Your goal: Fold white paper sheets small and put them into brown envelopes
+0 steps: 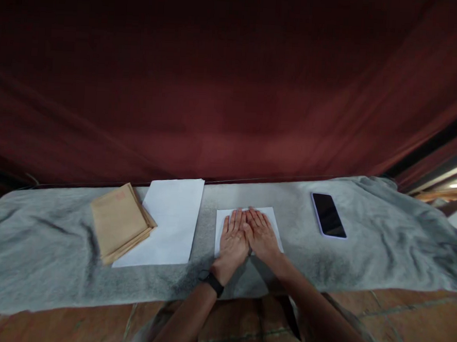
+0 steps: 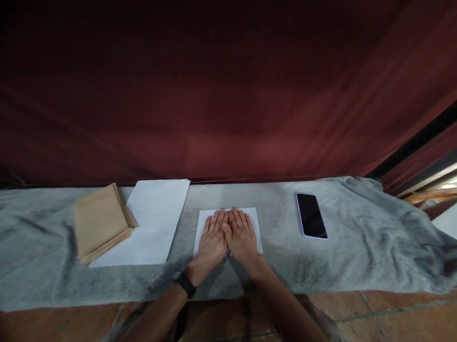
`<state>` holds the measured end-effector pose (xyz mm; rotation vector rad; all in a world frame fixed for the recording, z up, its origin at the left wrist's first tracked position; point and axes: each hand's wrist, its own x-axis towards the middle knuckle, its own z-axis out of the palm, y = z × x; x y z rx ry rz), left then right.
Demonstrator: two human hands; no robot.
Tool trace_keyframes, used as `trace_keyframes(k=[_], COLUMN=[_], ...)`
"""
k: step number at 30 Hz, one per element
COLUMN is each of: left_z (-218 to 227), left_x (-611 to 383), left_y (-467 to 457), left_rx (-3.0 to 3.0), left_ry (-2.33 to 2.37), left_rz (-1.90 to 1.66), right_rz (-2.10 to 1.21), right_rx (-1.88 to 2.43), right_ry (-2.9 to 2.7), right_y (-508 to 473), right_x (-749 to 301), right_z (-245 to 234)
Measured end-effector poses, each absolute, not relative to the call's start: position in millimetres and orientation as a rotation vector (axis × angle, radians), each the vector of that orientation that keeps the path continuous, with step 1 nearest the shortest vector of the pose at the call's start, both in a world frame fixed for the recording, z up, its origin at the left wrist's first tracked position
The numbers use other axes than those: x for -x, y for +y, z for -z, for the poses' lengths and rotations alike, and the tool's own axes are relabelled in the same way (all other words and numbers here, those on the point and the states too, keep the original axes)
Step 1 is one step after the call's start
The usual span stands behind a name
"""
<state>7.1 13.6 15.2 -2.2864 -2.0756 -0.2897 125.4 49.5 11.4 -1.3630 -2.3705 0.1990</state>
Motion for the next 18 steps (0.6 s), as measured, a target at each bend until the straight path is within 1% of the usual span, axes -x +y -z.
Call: trace_keyframes(k=[8,18], left_z=[-14,-11], left_x=[4,20], left_y=[15,8], left_rx=[2.195,2.082], left_ry=[-2.143,-2.162], left_rz=[0.319,0.377], right_rz=[0.009,0.076], right_rx=[1.385,1.46], right_ry=[-2.395,-2.32], right_y=[51,54], right_x=[-139,-156], right_z=[-7,-2])
